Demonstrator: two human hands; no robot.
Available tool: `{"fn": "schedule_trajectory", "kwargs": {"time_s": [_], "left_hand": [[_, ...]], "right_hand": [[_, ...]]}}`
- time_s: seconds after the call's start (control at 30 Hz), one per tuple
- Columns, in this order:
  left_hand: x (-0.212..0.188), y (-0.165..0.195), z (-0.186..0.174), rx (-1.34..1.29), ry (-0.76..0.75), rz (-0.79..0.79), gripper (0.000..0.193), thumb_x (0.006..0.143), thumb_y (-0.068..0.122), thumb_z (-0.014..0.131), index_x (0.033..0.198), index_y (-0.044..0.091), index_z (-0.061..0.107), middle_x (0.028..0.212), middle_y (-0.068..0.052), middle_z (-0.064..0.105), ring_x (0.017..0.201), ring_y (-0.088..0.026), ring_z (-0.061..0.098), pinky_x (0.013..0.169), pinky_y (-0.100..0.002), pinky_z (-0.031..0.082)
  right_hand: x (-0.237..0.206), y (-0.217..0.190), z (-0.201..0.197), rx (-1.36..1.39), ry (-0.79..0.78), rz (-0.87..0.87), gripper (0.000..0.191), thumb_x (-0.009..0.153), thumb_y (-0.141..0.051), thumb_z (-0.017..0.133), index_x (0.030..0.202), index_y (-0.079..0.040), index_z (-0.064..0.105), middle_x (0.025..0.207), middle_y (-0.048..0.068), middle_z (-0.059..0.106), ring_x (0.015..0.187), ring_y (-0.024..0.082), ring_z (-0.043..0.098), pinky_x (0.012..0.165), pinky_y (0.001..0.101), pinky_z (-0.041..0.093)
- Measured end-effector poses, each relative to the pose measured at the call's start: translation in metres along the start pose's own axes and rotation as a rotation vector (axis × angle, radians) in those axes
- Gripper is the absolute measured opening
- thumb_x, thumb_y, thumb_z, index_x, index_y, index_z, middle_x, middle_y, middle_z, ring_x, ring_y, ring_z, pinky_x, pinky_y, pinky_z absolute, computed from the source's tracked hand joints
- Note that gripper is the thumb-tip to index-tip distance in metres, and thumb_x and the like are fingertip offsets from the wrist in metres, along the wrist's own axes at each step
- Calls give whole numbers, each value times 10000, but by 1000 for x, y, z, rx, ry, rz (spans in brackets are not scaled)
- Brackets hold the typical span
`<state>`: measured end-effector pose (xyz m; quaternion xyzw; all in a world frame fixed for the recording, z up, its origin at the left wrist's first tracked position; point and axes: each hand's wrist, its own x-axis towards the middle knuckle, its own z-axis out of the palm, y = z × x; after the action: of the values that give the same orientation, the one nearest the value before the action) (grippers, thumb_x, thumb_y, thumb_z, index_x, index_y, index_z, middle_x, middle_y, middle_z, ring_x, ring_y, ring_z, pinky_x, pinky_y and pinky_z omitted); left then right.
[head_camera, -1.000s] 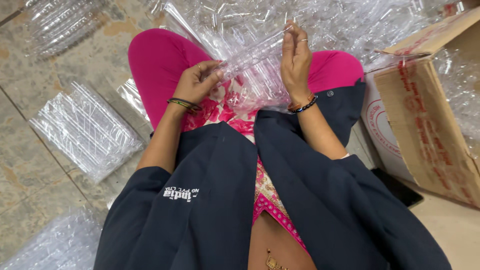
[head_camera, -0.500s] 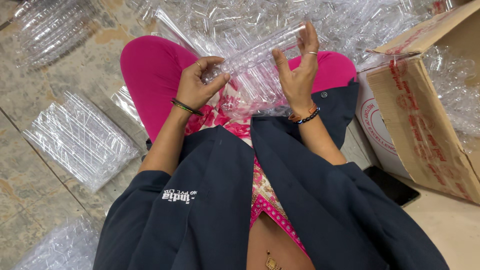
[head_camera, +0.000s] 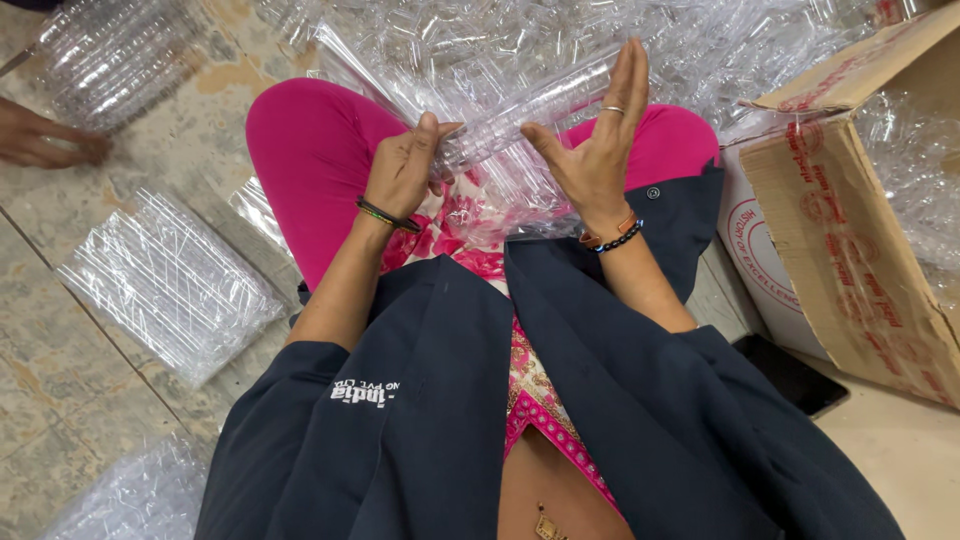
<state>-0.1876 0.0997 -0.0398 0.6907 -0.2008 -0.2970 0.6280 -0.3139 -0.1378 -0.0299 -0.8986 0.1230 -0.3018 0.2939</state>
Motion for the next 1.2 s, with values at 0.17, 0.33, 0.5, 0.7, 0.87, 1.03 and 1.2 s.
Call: {"fn": "schedule_trajectory", "kwargs": {"time_s": [0.17,0.33,0.5,0.7,0.87,1.03,1.2], "left_hand": [[0,12,6,56,38,111,735,1113,555,323,1260,-50,713,861,-55,692,734,-74,568,654,-260,472],[5,6,12,139,38,59,657,1116,496,345,1303,6,739,840,-115,696,722,-114,570,711,-295,498],[27,-27,12,430,-105,189,577,949,424,668,1350,10,646,1090,-162,738,850,-186,673,771,-328,552],[52,-90,33,256,-142,426,701,928,230,847,1476,-6,478,1330,-180,642,1218,-234,625,1017,-383,518],[99,-100,11,-92,125,184,512,871,92,787,1299,29,513,1087,-45,660,958,-122,634,827,-291,549],[130,-83,-25,-27,429,318,420,857,61,828,1170,32,550,990,-13,648,860,-86,619,769,-265,536],[123,-71,-32,-65,387,233,348,887,68,823,1148,25,596,988,-22,689,870,-89,638,782,-257,536]], "right_hand": [[-1,5,3,-29,11,16,1114,946,-698,836,1670,-172,173,1728,145,57,1625,340,176,1330,473,239],[6,7,4,-119,69,-85,1310,710,-843,826,1690,-289,157,1725,188,-44,1567,418,125,1290,613,196],[20,2,-2,-237,60,-189,1311,767,-830,862,1672,-269,95,1674,214,-58,1566,451,69,1270,635,185],[42,4,-11,-205,-242,-336,992,823,-542,907,1591,-206,377,1658,224,283,1529,390,302,1194,577,321],[118,60,24,118,41,34,419,1099,-173,763,1468,-160,564,1431,119,594,1274,275,611,1039,354,507],[182,103,146,-118,-181,-218,492,815,-50,750,1296,-9,659,1276,253,575,1143,438,565,977,478,470],[202,120,174,-235,-317,-90,400,864,-22,768,1243,-83,654,1281,177,610,1184,391,599,1025,487,476]]}}
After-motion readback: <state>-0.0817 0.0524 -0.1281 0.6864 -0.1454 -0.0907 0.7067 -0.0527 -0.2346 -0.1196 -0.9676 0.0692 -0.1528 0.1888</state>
